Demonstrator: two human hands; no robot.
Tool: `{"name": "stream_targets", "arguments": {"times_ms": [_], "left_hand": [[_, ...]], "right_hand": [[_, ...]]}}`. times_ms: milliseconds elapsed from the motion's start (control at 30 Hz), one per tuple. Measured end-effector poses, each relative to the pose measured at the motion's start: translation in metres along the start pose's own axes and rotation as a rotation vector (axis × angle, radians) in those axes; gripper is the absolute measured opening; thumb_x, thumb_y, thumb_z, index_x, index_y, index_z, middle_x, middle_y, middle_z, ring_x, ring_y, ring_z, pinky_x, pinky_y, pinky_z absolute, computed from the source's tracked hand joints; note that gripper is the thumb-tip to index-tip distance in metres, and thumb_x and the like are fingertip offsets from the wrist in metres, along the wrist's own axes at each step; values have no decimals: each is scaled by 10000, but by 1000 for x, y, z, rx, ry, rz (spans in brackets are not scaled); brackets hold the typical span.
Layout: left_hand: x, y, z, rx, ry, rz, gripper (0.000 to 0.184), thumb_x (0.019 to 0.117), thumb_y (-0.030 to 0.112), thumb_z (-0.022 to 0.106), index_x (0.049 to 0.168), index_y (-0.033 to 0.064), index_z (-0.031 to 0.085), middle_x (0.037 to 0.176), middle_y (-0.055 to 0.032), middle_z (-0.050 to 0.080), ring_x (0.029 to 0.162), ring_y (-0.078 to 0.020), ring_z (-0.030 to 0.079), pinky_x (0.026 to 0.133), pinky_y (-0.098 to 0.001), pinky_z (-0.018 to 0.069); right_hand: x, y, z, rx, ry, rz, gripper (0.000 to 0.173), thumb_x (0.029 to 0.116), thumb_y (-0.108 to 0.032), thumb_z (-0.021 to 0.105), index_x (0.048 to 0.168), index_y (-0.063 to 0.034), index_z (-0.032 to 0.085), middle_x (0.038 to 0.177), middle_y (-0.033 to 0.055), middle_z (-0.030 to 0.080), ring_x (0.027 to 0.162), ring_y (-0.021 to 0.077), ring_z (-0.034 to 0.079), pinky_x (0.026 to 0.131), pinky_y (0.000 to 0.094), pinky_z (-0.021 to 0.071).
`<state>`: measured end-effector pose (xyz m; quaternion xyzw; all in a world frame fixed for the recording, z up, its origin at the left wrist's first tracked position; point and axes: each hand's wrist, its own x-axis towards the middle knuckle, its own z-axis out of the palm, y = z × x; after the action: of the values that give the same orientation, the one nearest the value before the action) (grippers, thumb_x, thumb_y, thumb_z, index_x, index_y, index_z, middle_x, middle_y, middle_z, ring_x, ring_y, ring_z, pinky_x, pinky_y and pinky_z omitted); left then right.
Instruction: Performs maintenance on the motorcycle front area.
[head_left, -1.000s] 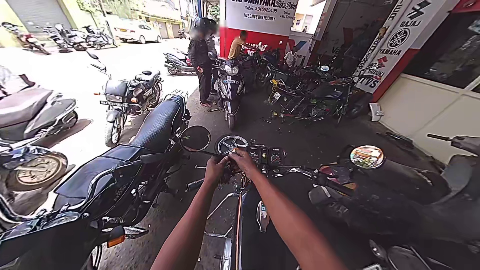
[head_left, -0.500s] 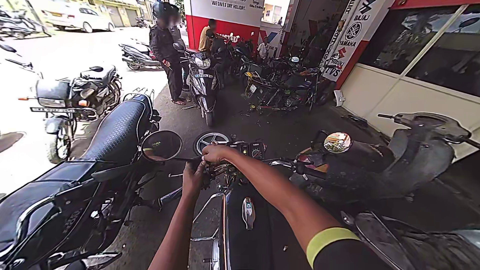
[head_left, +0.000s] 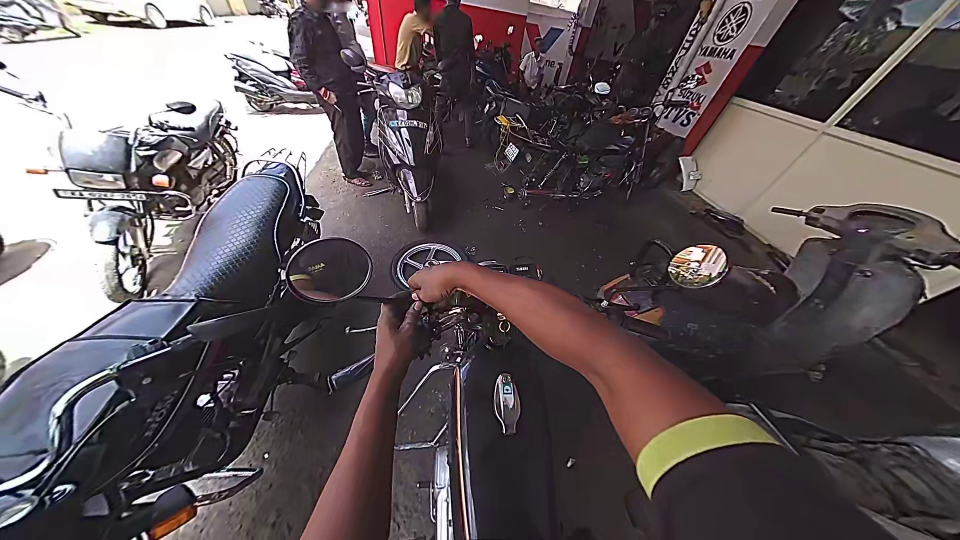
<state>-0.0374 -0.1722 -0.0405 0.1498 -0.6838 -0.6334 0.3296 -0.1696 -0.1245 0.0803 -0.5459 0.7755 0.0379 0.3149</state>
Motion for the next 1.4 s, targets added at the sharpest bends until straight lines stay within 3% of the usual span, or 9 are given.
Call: {"name": "stream_targets", "arguments": {"times_ms": [533, 733, 867, 967, 1133, 1200, 1267, 1300, 1400], "left_hand": [[-3, -5, -3, 5, -38, 27, 412, 986, 58, 584, 1349, -94, 460, 1143, -138, 657, 988, -96, 664, 884, -255, 556], [-4, -9, -9, -18, -7, 49, 359, 985, 68, 595, 1322, -51, 556, 1130, -106, 692, 981, -95, 690, 876, -268, 583], [1, -9, -7, 32, 84, 17, 341, 987, 49, 598, 1316, -41, 577, 1112, -104, 714, 978, -87, 698, 888, -260, 579], [6, -7, -8, 98, 120, -13, 348, 1001, 58, 590, 1329, -56, 583, 1152, -150, 703, 1008, -112, 684, 925, -284, 549], [11, -6, -22, 41, 245, -36, 105, 988, 72, 637, 1057, -7, 631, 893, -49, 679, 791, -53, 646, 749, -240, 549], [1, -1, -46, 256, 289, 2, 181, 998, 141, 644, 1113, 1, 656, 953, -70, 702, 853, -94, 667, 807, -298, 557], [-11, -2, -74, 534, 335, 70, 229, 1003, 196, 634, 1107, -3, 679, 1001, -140, 701, 933, -234, 678, 866, -464, 544], [-18, -4, -86, 635, 346, 79, 248, 1001, 205, 634, 1103, -15, 687, 1033, -191, 699, 989, -321, 679, 902, -547, 524], [-26, -9, -104, 760, 354, -9, 262, 1005, 224, 627, 1104, -11, 690, 1065, -226, 696, 1025, -396, 675, 903, -628, 500]], "right_hand": [[11, 17, 0, -17, -70, -165, 309, 1109, -182, 420, 1166, 64, 597, 1037, 215, 625, 908, 289, 619, 781, 488, 498], [21, 38, 10, 465, -82, -216, 284, 1092, -213, 488, 1122, 45, 603, 993, 122, 630, 841, 147, 626, 789, 379, 554], [20, 42, 34, 559, 254, -255, 310, 1085, -239, 504, 1108, 37, 643, 916, 91, 633, 796, 112, 585, 762, 318, 501], [-2, 38, 69, 599, 708, -171, 317, 1065, -207, 491, 1204, 22, 660, 1122, 167, 687, 1035, 202, 662, 963, 381, 519], [-90, 78, 198, 766, 1275, -157, 236, 1004, -147, 560, 1110, 21, 687, 1037, 95, 700, 856, 81, 673, 766, 236, 580], [-138, 117, 246, 601, 1397, 22, 241, 981, -165, 568, 1078, 9, 703, 1033, 93, 699, 863, 74, 667, 766, 215, 573], [-190, 156, 269, 318, 1473, 286, 262, 947, -190, 581, 1071, -9, 724, 1077, 129, 702, 955, 185, 678, 840, 322, 578], [-215, 171, 271, 173, 1484, 413, 273, 910, -186, 611, 1075, -5, 732, 1121, 171, 706, 1050, 305, 676, 913, 455, 559], [-267, 215, 263, -105, 1321, 634, 485, 806, -189, 768, 1234, 21, 679, 1338, 283, 599, 1307, 519, 508, 1077, 646, 423]]}}
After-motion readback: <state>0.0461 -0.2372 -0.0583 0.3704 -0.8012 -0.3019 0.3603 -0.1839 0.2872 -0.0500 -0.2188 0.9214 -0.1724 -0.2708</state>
